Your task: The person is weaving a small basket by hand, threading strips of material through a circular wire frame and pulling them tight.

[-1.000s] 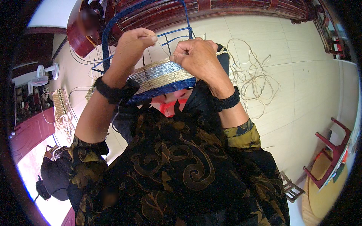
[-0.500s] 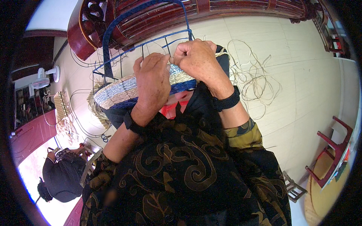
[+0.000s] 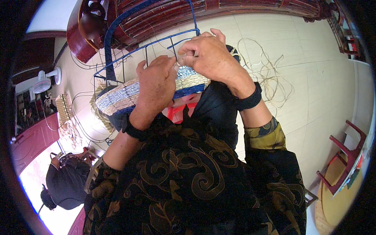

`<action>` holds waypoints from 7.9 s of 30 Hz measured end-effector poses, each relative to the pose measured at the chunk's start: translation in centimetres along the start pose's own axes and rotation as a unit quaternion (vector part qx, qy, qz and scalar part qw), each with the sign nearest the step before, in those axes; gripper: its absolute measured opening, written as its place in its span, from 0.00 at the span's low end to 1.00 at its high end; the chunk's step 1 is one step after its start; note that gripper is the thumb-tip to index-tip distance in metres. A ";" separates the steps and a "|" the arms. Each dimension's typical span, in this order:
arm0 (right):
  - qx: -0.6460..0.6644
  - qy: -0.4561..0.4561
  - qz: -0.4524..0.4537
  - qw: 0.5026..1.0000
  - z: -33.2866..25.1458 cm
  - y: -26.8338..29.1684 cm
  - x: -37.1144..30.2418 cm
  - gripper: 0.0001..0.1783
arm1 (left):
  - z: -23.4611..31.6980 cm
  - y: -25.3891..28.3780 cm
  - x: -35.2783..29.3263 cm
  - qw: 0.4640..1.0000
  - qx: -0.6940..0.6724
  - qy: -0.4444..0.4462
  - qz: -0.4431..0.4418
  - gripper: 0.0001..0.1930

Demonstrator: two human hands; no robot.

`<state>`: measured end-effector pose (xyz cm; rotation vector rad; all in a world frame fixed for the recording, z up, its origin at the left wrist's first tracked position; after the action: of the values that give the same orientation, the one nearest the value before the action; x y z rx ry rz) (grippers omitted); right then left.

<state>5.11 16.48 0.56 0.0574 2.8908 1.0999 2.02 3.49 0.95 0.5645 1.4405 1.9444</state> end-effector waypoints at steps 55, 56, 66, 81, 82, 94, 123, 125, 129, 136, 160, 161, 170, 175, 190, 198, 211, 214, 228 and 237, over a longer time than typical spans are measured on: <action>-0.054 0.075 0.213 0.973 0.4 1.1 -0.4 0.08 | -4.1 1.4 2.8 0.941 -0.323 0.097 -0.005 0.09; -0.033 0.065 0.180 0.981 0.3 -0.5 -0.2 0.09 | -4.2 1.3 2.8 0.941 -0.323 0.097 -0.010 0.09; -0.007 0.022 0.080 0.996 -0.5 -1.6 0.4 0.07 | -3.5 2.6 2.5 0.977 -0.199 0.001 0.072 0.08; 0.091 -0.035 0.059 0.993 0.0 -0.6 -0.1 0.08 | -0.7 2.3 0.5 0.925 -0.351 0.012 0.144 0.09; 0.086 -0.018 0.060 0.994 -0.1 -0.5 -0.3 0.08 | -0.8 2.0 0.6 0.875 -0.469 0.061 0.105 0.10; 0.072 0.014 0.081 0.994 -0.2 -0.3 -1.3 0.08 | 0.4 1.1 -0.4 0.819 -0.550 0.045 0.156 0.09; 0.130 0.044 0.169 0.976 2.8 -1.5 -0.9 0.06 | -2.8 -0.8 0.6 0.972 -0.065 -0.089 0.209 0.05; 0.133 0.042 0.165 0.976 2.7 -1.6 -0.8 0.06 | -2.8 -0.7 0.8 0.971 -0.071 -0.081 0.212 0.03; 0.119 0.052 0.183 0.975 2.6 -1.5 -0.8 0.06 | -2.1 -0.2 1.1 0.967 -0.058 -0.095 0.227 0.02; 0.125 0.036 0.185 0.974 2.3 -1.3 -1.5 0.06 | -1.7 -0.2 1.1 0.952 -0.102 -0.113 0.265 0.03; 0.013 0.024 0.134 0.991 5.3 1.0 -3.1 0.35 | -1.6 -1.1 5.1 0.983 -0.130 -0.079 0.102 0.14; 0.016 0.033 0.137 0.990 4.4 1.2 -2.8 0.35 | -1.6 -0.4 4.9 0.978 -0.152 -0.080 0.122 0.14; -0.129 0.182 0.064 0.973 -3.6 2.4 -2.8 0.33 | -5.0 -1.5 0.7 0.932 -0.325 -0.055 0.147 0.11; -0.147 0.233 0.032 0.961 -5.4 -0.5 -2.3 0.30 | -7.2 -4.0 -2.4 0.815 -0.574 0.048 0.060 0.14; -0.155 0.276 0.021 0.948 -7.0 -0.4 -1.8 0.26 | -6.2 -5.3 -4.7 0.691 -0.701 0.111 0.135 0.15; -0.153 0.228 0.028 0.961 -5.6 1.8 -3.4 0.27 | -4.4 -4.3 -5.8 0.740 -0.610 0.109 0.262 0.14; -0.111 0.135 0.059 0.983 -0.5 8.6 -6.2 0.30 | -11.0 -7.7 -3.8 0.734 -0.572 0.306 0.200 0.19; -0.111 0.120 0.065 0.984 -0.2 9.2 -6.3 0.30 | -11.5 -8.4 -1.6 0.802 -0.514 0.303 0.031 0.21; -0.097 0.132 0.077 0.983 0.0 8.8 -6.5 0.30 | -11.9 -9.2 4.1 0.808 -0.484 0.335 0.026 0.17; -0.061 0.099 0.078 0.990 -0.1 8.7 -6.3 0.31 | -12.6 -7.2 3.3 0.663 -0.678 0.266 0.175 0.03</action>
<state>11.53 22.61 6.58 0.1820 3.0275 1.3810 -7.02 -1.32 -9.86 -0.5272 -0.2696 2.9138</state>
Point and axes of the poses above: each hand's wrist, its own x-axis towards the middle knuckle, its own y-axis out of the back of the hand, z = x × y, the point moved 4 cm from there along x, towards the middle knuckle, and after that the axes turned 5 degrees about x, right-handed, at the moved point
